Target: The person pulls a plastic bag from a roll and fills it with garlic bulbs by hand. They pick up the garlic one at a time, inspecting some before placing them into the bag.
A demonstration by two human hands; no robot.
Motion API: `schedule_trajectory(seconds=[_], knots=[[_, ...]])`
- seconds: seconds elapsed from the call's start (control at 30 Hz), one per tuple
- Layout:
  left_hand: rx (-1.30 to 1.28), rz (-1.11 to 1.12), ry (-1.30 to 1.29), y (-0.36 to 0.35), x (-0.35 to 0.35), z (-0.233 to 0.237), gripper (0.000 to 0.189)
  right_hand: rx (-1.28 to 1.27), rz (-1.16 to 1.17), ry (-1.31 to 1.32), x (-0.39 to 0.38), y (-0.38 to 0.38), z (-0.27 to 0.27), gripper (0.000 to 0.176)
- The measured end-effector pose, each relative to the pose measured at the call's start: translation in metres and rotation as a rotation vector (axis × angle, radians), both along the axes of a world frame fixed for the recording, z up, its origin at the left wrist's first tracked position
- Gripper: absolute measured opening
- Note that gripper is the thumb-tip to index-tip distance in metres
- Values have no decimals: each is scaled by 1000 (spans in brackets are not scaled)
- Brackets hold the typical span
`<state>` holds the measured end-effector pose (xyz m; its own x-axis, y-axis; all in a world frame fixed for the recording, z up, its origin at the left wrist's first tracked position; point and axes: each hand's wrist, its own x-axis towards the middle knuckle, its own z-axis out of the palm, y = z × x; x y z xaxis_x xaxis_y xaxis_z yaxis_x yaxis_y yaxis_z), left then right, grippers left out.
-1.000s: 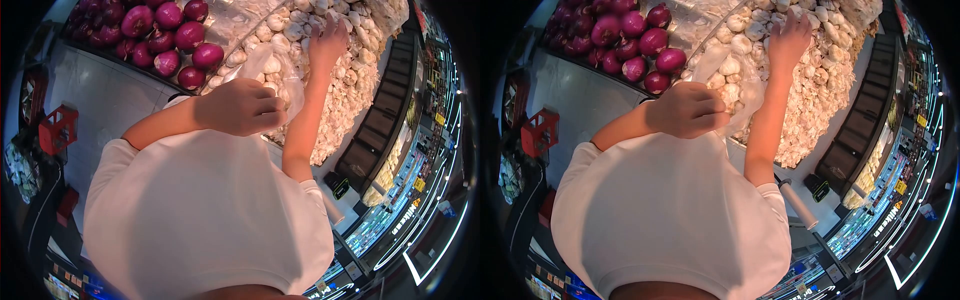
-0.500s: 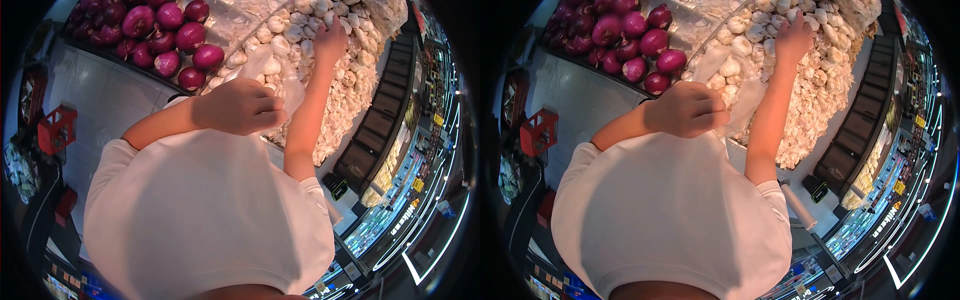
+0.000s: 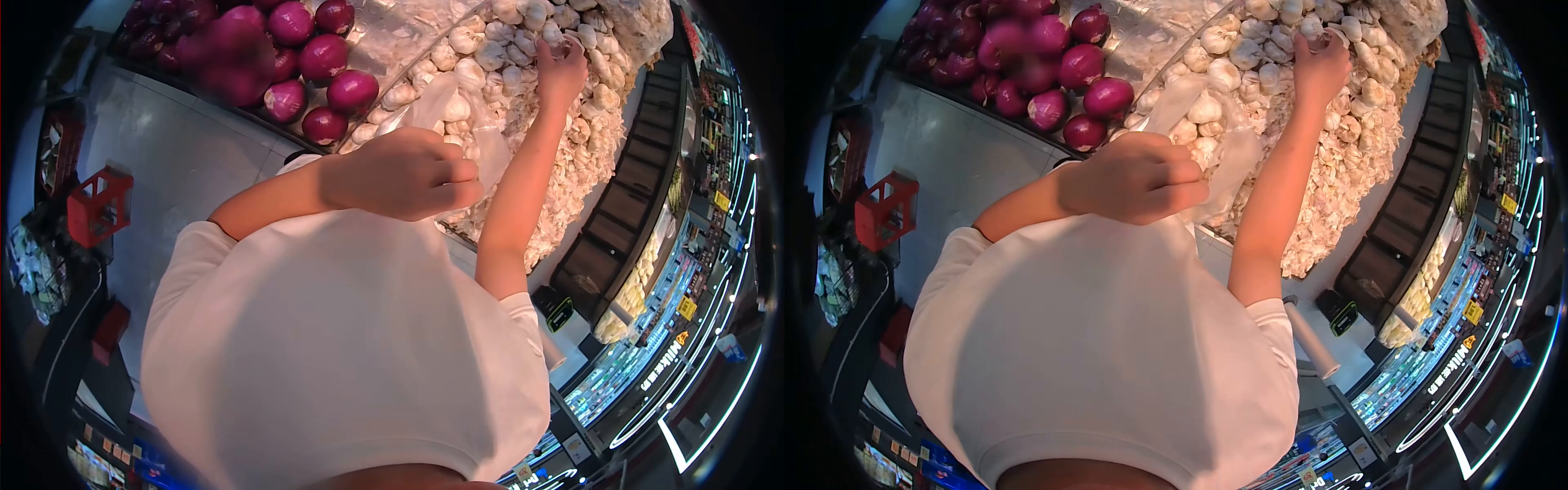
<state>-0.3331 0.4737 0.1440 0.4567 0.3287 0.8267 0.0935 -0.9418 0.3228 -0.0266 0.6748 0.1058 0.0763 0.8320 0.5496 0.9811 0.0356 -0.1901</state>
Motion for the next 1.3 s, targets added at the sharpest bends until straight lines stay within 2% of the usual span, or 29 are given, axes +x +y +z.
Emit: schedule_trajectory(seconds=[0.07, 0.13, 0.23, 0.27, 0.33, 0.43, 0.47, 0.57, 0.67, 0.77, 0.9, 0.97, 1.07, 1.17, 1.3], knots=[[-24, 7, 66, -2, -3, 6, 33, 50, -9, -11, -2, -3, 4, 64], [-21, -9, 22, -2, 1, 5, 35, 111, -44, -15, -10, -15, 10, 59], [-8, 9, -1, -1, 5, 11, 32, 170, 70, 729, -28, -41, 26, 47], [-1, 20, -1, 0, 6, 13, 30, 103, 124, 923, -37, -59, 39, 44], [2, 52, -2, 3, 10, 16, 27, -62, 374, 1371, -73, -101, 71, 45], [50, 121, 67, 6, 15, 21, 24, -629, 606, 1469, -75, -154, 63, 49], [77, 151, 100, 6, 17, 23, 24, -735, 691, 1438, -84, -166, 67, 47], [164, 211, -45, 5, 32, 18, 23, -1152, 716, 1474, -79, -185, 59, 30], [201, 214, -23, 4, 30, 17, 22, -1352, 783, 1413, -83, -187, 57, 39], [127, 156, -76, 0, 33, 26, 27, -1296, 1075, 1209, -87, -186, 48, 24], [147, 119, 34, -6, 33, 31, 26, -1019, 1117, 931, -92, -201, 59, 23], [181, 95, 44, -8, 37, 31, 25, -990, 1103, 800, -90, -204, 57, 21], [181, 115, 60, -14, 40, 33, 24, -934, 953, 455, -85, -216, 67, 19], [168, 112, 55, -20, 42, 33, 22, -935, 857, 308, -77, -226, 72, 16], [157, 148, 110, -26, 45, 24, 24, -888, 703, 268, -53, -243, 65, 25]])
